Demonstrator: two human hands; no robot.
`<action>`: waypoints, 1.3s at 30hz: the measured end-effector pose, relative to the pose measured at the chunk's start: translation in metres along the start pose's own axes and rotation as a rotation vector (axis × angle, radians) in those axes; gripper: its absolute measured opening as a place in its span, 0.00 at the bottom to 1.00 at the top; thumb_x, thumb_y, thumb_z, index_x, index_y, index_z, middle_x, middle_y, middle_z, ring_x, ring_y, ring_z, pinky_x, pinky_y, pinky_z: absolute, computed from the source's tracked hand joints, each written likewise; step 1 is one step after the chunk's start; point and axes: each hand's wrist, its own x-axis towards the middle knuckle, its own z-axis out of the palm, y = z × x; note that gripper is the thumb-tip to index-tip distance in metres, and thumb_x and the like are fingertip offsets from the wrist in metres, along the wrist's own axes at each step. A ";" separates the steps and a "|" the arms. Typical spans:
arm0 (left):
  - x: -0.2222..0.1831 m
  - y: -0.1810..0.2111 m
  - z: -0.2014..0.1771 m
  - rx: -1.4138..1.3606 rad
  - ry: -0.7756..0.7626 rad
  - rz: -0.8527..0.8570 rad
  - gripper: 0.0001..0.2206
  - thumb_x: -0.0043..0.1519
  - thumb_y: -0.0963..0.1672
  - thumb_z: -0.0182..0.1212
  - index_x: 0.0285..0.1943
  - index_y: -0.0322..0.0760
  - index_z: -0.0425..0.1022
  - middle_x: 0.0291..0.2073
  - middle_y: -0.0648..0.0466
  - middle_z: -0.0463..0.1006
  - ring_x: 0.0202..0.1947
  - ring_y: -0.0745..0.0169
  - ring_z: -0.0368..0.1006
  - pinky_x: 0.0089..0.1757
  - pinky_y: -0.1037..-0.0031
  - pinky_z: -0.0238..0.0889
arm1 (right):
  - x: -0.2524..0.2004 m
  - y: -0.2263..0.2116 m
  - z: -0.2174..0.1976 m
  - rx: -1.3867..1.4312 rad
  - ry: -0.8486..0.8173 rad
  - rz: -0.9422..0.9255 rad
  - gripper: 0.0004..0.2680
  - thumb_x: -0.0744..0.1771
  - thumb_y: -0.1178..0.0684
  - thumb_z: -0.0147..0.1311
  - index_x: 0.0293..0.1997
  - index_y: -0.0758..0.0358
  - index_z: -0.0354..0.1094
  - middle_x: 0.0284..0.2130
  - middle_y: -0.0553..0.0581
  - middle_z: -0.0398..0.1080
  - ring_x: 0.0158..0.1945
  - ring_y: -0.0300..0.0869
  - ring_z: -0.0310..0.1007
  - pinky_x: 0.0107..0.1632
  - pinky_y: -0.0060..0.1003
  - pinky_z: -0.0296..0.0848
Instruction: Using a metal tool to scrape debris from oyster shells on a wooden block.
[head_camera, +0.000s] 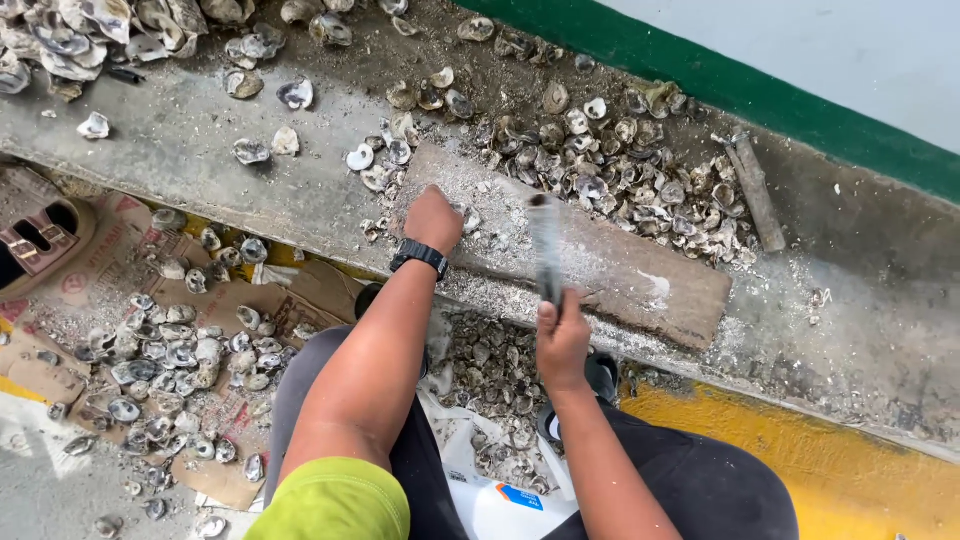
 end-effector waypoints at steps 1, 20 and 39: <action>-0.001 0.001 -0.002 -0.004 0.006 0.001 0.15 0.59 0.43 0.65 0.52 0.29 0.73 0.45 0.36 0.80 0.47 0.35 0.78 0.46 0.53 0.73 | 0.002 0.001 0.001 0.000 0.001 -0.007 0.20 0.71 0.33 0.38 0.49 0.63 0.64 0.20 0.55 0.68 0.21 0.45 0.70 0.25 0.39 0.68; -0.012 0.006 -0.018 -0.020 -0.078 0.001 0.17 0.58 0.43 0.65 0.54 0.28 0.71 0.46 0.34 0.79 0.48 0.34 0.77 0.48 0.53 0.71 | 0.008 -0.024 -0.015 -0.164 -0.079 0.137 0.22 0.70 0.30 0.37 0.45 0.63 0.66 0.17 0.56 0.65 0.20 0.46 0.66 0.25 0.45 0.64; -0.010 0.007 -0.015 -0.006 -0.099 0.001 0.17 0.57 0.43 0.65 0.53 0.28 0.72 0.46 0.34 0.80 0.48 0.34 0.77 0.48 0.53 0.71 | 0.007 0.018 0.000 -0.258 -0.145 0.086 0.21 0.70 0.31 0.37 0.45 0.60 0.66 0.18 0.58 0.67 0.22 0.50 0.69 0.26 0.46 0.66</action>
